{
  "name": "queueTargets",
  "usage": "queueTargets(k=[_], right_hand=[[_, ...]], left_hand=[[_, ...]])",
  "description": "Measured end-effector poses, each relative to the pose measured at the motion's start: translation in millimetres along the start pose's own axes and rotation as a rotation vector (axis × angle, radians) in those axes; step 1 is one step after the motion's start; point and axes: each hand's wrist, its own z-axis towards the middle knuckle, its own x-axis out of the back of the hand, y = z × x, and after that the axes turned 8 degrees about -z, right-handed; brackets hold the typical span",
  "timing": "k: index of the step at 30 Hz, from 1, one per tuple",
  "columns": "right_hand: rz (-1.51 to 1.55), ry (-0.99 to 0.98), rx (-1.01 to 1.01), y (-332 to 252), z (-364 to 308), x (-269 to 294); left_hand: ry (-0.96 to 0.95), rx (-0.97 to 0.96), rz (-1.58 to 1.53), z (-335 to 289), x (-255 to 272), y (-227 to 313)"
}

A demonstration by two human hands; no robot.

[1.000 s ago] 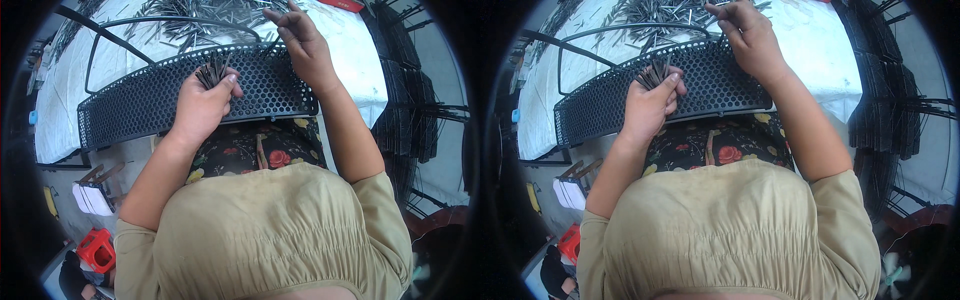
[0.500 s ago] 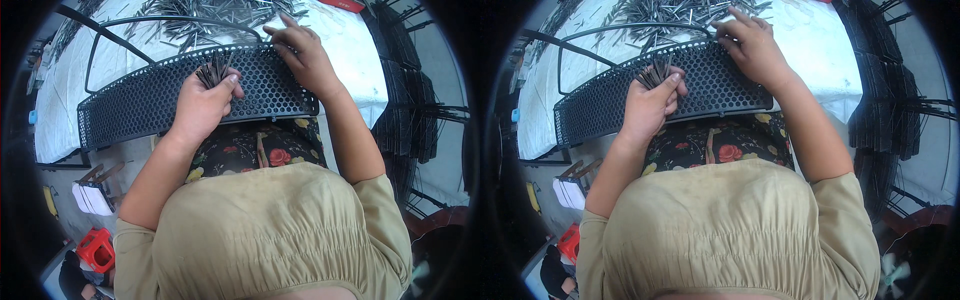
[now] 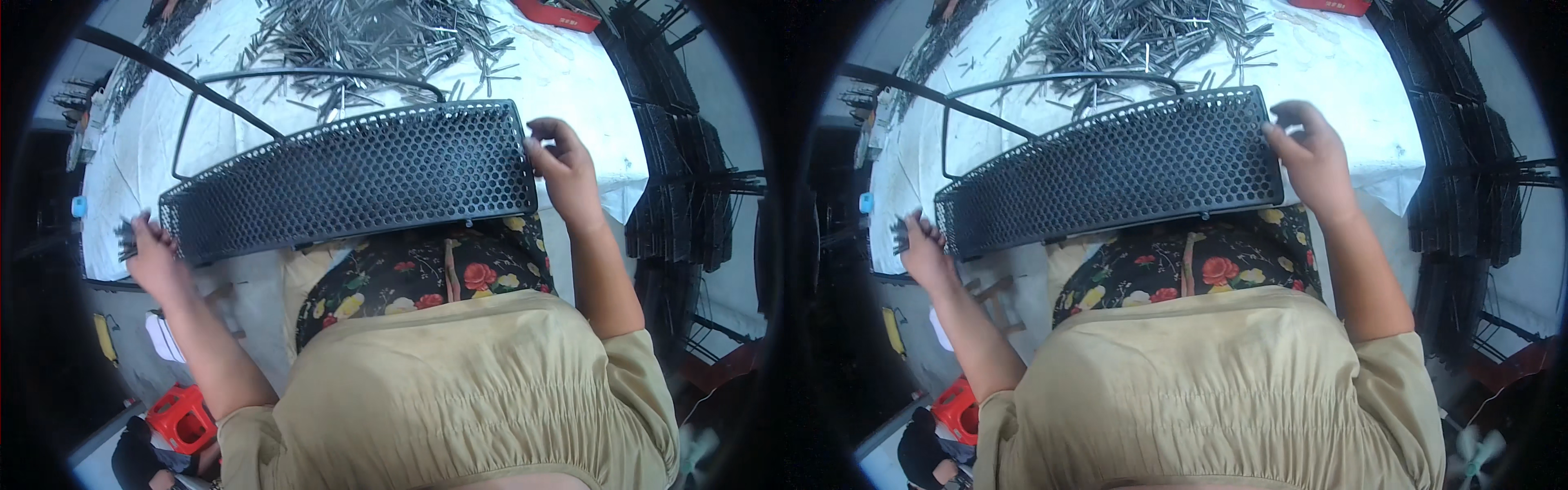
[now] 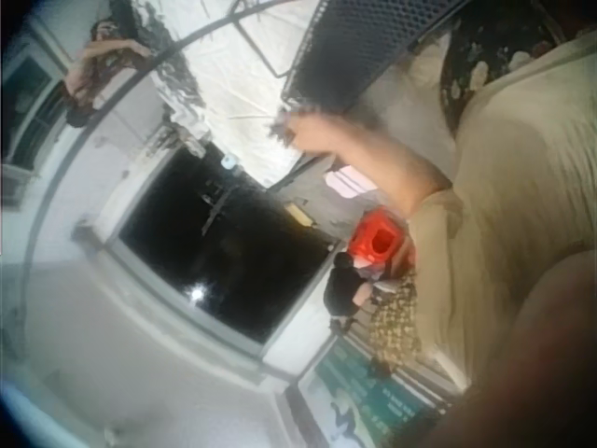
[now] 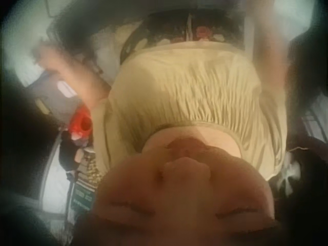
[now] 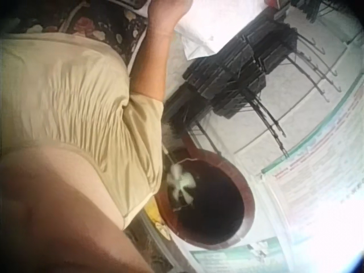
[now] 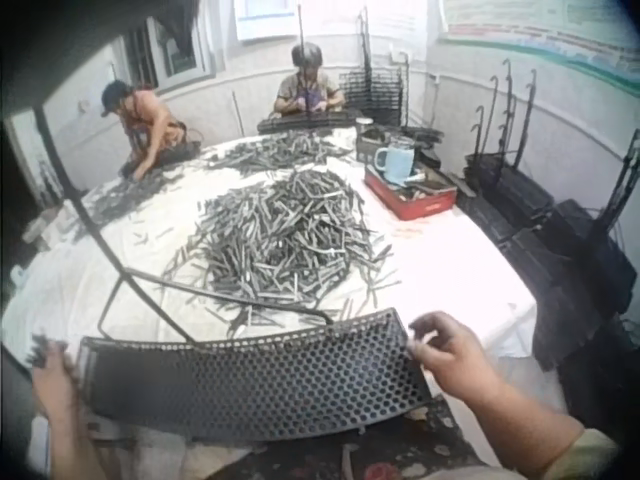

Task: Inserting small metal rods into the holes of a perforated metal frame for assembly.

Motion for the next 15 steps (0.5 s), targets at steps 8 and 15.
queueTargets(k=[8,15], right_hand=[[0.239,-0.07,-0.203,17,-4,-12],[-0.077,0.074,-0.095,32,2,-20]], left_hand=[[-0.105,-0.245,1.129,124,97,-78],[-0.142,0.094,0.924,131,80,-100]])
